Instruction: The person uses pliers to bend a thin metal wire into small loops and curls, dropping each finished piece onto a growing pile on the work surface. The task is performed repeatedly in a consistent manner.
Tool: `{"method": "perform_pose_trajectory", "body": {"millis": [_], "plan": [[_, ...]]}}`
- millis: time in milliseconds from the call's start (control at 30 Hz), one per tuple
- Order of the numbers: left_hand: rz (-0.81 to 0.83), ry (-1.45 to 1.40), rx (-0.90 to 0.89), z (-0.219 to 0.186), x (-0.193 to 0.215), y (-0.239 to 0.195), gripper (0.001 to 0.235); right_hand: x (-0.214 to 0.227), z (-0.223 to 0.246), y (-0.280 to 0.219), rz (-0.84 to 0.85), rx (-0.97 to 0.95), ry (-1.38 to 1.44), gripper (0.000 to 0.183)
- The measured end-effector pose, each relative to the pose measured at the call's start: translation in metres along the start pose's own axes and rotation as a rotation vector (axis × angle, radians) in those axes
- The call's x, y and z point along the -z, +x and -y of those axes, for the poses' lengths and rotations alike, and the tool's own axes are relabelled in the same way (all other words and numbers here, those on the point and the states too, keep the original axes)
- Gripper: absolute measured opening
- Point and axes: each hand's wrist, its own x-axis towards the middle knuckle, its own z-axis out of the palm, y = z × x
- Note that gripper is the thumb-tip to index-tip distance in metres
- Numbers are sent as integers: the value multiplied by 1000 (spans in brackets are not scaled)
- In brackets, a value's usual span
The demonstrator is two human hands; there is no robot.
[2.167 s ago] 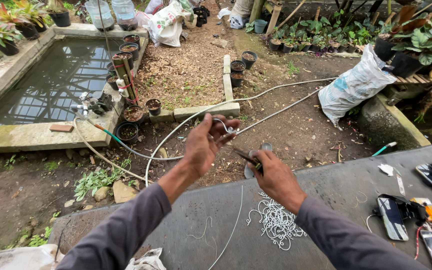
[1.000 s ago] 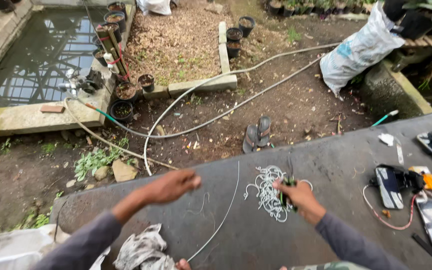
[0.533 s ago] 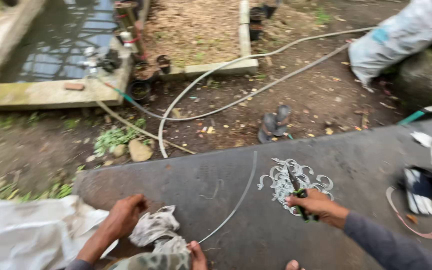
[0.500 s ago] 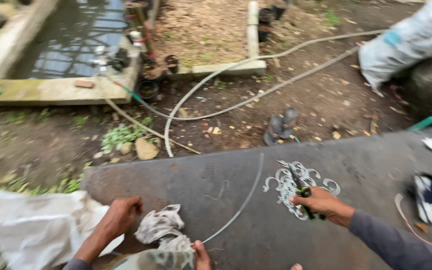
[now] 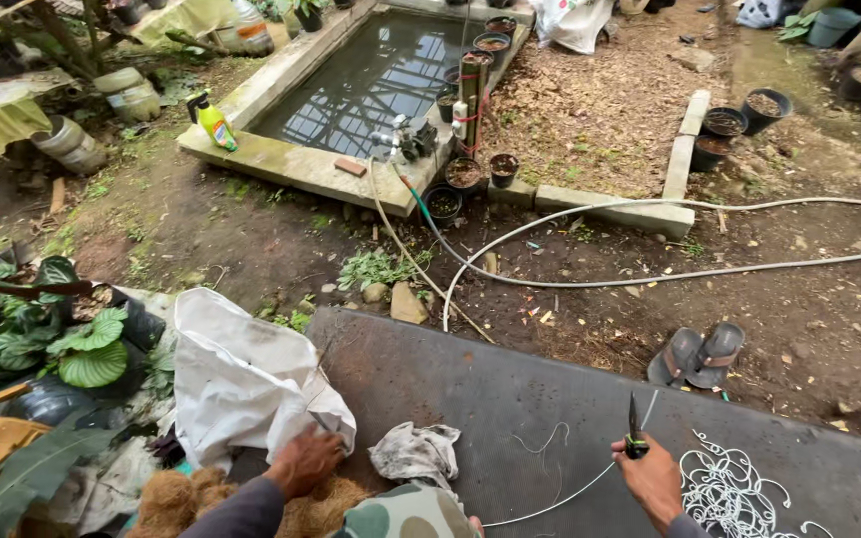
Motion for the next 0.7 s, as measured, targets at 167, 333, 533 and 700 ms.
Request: {"method": "perform_pose_trajectory", "body": {"millis": [167,333,533,700], "plan": [[-110,-207,-200,-5,2,-2,37,6,8,2,-59,272,-53,20],[203,-215,30,4,-1,-3,40,28,4,24,-21,159,-156,13],[43,-484,162,27,11,-14,37,76,-3,40,-344,329,-96,19],[-71,-591,201,30,32,-12,36,87,3,47,-335,125,4,19]]}}
